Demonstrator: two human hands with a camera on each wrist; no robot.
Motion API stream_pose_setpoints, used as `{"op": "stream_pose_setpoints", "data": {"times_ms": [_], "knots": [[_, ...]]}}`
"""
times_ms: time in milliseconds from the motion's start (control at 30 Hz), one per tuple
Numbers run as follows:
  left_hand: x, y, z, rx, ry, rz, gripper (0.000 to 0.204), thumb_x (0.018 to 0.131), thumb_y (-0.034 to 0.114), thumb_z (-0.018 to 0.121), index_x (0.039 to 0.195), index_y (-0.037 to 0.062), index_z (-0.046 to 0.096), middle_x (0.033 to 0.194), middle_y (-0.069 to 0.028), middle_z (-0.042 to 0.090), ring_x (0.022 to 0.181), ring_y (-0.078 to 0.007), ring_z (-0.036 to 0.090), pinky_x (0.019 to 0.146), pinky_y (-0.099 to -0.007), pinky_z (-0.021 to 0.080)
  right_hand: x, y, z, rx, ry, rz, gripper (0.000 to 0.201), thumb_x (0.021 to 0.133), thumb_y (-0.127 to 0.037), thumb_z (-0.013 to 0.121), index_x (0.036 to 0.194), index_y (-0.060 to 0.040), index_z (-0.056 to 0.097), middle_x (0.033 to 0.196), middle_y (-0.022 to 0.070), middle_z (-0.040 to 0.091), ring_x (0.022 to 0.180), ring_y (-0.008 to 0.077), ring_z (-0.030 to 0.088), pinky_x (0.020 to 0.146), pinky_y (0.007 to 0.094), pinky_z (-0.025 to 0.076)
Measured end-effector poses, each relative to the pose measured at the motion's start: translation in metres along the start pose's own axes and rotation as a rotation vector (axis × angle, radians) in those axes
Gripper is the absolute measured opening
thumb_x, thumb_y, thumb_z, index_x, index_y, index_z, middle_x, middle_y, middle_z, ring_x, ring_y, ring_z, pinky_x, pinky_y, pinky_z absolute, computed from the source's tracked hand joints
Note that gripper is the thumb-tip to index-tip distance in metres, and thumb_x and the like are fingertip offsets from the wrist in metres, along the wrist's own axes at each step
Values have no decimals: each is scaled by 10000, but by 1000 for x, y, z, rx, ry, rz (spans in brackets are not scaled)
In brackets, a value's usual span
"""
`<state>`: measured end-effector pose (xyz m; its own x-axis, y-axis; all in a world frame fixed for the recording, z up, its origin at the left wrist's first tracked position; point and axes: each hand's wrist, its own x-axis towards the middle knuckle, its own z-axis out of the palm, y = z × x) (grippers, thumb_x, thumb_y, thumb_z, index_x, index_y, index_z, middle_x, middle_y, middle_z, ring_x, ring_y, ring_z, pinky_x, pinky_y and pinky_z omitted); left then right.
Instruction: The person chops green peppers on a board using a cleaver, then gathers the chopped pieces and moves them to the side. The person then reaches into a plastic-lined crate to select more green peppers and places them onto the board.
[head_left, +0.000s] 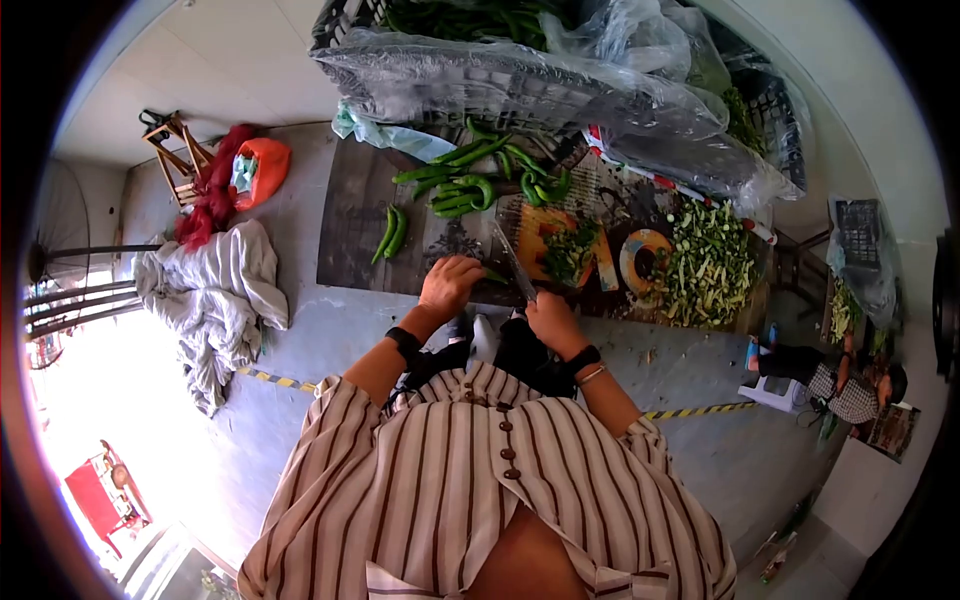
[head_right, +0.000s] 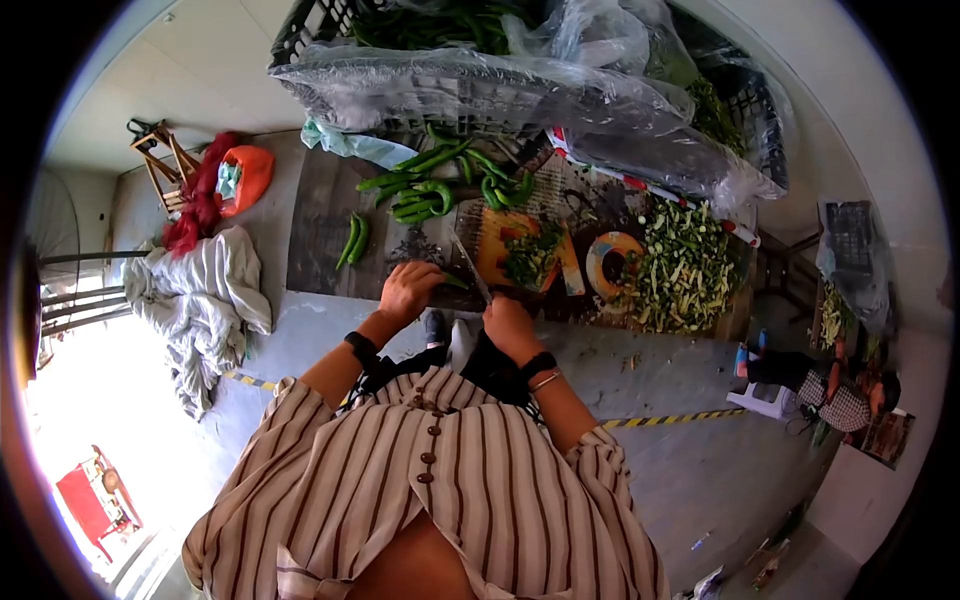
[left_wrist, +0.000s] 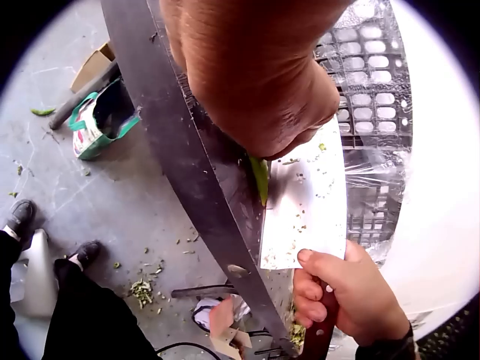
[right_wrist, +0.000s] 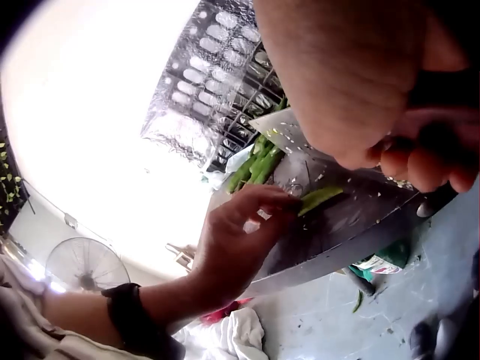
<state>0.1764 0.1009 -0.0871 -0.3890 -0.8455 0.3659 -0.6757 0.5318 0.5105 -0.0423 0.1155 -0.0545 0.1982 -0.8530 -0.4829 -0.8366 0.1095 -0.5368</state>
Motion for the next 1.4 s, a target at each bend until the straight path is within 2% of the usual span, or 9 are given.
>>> {"op": "stream_pose_setpoints", "data": {"times_ms": [233, 433, 500, 567, 667, 867, 933, 1333, 1400], "knots": [[0, -2, 9, -72, 21, -31, 142, 698, 37, 651, 812, 78, 575, 908, -37, 596, 842, -237, 564, 746, -329, 441, -3, -3, 7, 14, 62, 43, 212, 821, -177, 514, 839, 30, 557, 767, 255, 598, 753, 425, 580, 682, 486, 471], [2, -3, 9, 5, -22, -15, 106, 726, 46, 624, 823, 76, 595, 902, -41, 604, 834, -233, 573, 727, -336, 465, 2, 9, 11, 156, 131, 29, 224, 799, -162, 540, 769, 60, 554, 761, 279, 576, 767, 439, 565, 680, 482, 463], [2, 0, 10, -6, -17, -32, 129, 721, 42, 615, 844, 79, 604, 901, -42, 604, 838, -233, 575, 730, -337, 468, 2, 12, 14, 139, 181, -37, 222, 791, -155, 552, 776, 67, 553, 754, 284, 568, 765, 444, 561, 664, 477, 459], [1, -1, 12, -14, -2, -36, 228, 688, 30, 602, 908, 90, 619, 911, -41, 601, 850, -231, 575, 746, -338, 471, 1, 9, 9, 157, 139, 4, 221, 791, -154, 553, 779, 67, 554, 751, 283, 568, 759, 443, 561, 660, 476, 458], [3, 1, 9, -19, -28, -57, 257, 669, 30, 603, 918, 93, 617, 932, -40, 600, 860, -229, 573, 752, -339, 471, 0, 3, 1, 144, 90, 44, 223, 801, -153, 547, 791, 69, 554, 747, 279, 570, 747, 443, 561, 656, 472, 458], [1, 4, 11, -26, -29, -90, 266, 679, 33, 594, 933, 108, 623, 964, -18, 597, 891, -221, 563, 765, -338, 464, 0, 2, 0, 163, 78, 6, 221, 815, -151, 535, 844, 67, 559, 740, 270, 575, 736, 439, 562, 651, 467, 458], [0, 2, 12, -24, -35, -95, 265, 683, 35, 592, 934, 110, 624, 967, -15, 597, 896, -219, 562, 765, -338, 463, 1, 1, -2, 195, 37, 67, 216, 819, -150, 531, 861, 59, 564, 740, 263, 580, 730, 434, 565, 648, 467, 458], [2, 3, 14, -25, -1, -101, 235, 688, 39, 601, 913, 99, 633, 959, -23, 604, 888, -225, 563, 766, -341, 464, -1, 4, -3, 220, 55, 42, 218, 820, -152, 533, 834, 65, 551, 718, 277, 559, 718, 450, 549, 619, 470, 440], [0, 3, 16, 4, 5, -96, 245, 679, 65, 587, 915, 114, 630, 976, 4, 597, 903, -192, 549, 764, -318, 447, -1, 5, -2, 201, 53, 49, 224, 821, -156, 533, 824, 67, 548, 714, 279, 556, 718, 450, 548, 615, 466, 439]]}}
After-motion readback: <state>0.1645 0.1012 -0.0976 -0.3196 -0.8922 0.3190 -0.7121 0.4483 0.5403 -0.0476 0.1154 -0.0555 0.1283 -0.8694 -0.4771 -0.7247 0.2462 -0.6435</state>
